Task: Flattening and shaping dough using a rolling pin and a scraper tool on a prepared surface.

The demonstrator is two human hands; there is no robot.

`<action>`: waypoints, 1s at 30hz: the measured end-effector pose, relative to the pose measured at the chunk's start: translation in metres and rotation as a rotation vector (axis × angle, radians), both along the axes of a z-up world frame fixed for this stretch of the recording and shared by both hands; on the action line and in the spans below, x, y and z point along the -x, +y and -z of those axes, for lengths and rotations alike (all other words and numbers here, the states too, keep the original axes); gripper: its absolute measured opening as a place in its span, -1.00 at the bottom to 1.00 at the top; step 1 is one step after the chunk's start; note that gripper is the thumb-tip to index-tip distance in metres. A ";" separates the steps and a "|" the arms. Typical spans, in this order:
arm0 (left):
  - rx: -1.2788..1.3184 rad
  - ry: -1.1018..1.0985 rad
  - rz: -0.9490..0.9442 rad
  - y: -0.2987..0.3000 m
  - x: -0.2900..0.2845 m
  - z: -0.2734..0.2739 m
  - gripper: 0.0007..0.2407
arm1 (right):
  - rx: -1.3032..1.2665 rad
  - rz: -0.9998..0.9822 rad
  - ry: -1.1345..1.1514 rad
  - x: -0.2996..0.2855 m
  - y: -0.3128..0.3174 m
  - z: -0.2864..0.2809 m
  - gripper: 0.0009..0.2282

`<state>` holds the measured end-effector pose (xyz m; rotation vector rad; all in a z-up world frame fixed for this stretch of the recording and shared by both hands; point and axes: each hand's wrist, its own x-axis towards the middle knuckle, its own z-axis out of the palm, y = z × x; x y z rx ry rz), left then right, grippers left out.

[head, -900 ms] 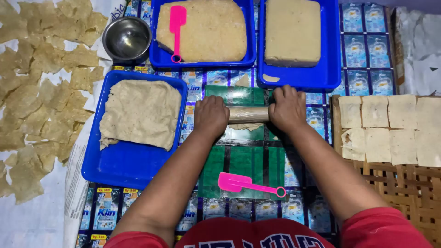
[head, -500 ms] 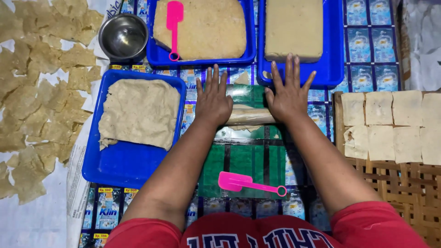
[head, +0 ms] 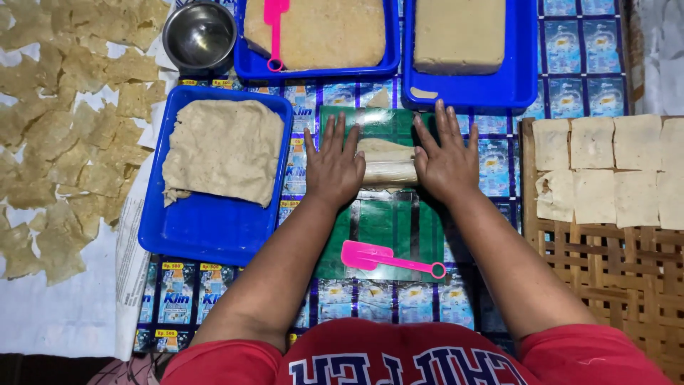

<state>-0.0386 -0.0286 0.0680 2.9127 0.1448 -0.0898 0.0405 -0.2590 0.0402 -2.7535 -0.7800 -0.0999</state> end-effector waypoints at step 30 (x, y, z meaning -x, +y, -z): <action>0.032 -0.375 0.308 -0.087 -0.019 0.040 -0.56 | 0.159 0.358 0.108 0.157 -0.085 0.011 -0.48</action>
